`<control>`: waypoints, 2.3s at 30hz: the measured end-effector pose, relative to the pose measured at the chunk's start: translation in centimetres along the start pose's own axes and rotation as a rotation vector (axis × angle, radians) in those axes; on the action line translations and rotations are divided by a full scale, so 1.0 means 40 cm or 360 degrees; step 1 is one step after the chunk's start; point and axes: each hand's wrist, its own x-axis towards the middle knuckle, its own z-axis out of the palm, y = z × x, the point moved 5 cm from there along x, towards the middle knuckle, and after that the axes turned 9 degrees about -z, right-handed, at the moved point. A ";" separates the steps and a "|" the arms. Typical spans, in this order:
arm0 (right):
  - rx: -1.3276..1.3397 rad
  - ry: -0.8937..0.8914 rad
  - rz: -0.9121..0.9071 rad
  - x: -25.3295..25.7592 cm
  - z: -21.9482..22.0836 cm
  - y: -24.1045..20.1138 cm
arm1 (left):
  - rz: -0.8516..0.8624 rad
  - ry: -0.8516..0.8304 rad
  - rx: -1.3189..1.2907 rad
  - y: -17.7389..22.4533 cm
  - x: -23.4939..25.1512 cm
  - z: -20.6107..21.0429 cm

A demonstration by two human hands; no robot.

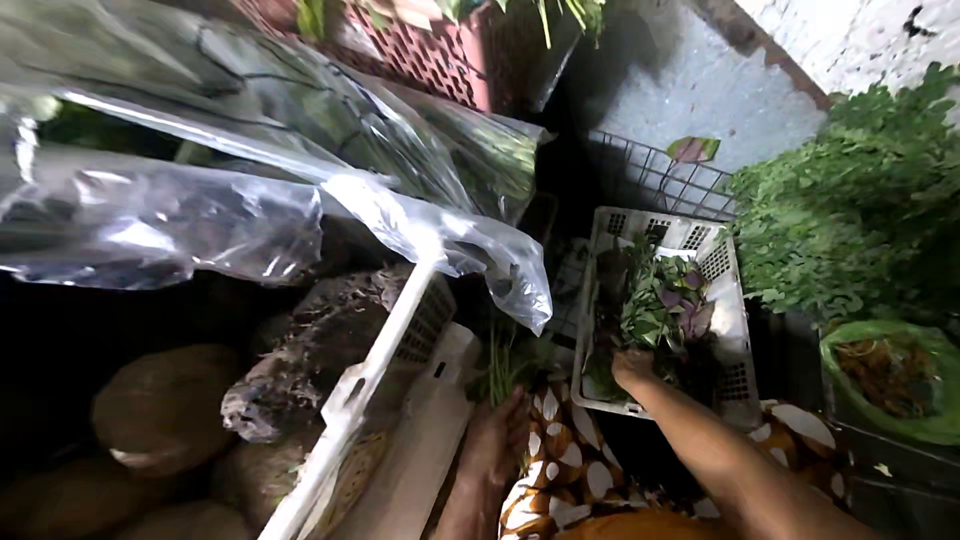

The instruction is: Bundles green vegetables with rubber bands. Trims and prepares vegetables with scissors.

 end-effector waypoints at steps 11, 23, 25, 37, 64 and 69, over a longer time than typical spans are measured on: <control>0.0671 0.0365 0.0180 0.053 -0.076 0.083 | 0.0053 0.0026 0.0067 -0.022 -0.059 -0.001; 0.2343 0.1134 -0.0527 -0.186 -0.247 0.283 | 0.0071 -0.0269 0.0254 -0.043 0.073 0.328; 0.2530 0.1128 -0.0620 -0.207 -0.247 0.271 | -0.0013 -0.0307 0.0376 -0.074 0.097 0.403; 0.1897 0.0290 -0.0466 -0.282 -0.288 0.274 | -0.0273 -0.0347 0.0655 -0.130 0.172 0.467; 0.2304 0.0257 0.0204 -0.234 -0.048 0.379 | 0.0239 -0.0583 0.0751 -0.106 0.184 0.400; 0.2339 0.0041 -0.0569 -0.449 -0.038 0.286 | 0.0300 -0.0709 0.0638 -0.154 0.225 0.397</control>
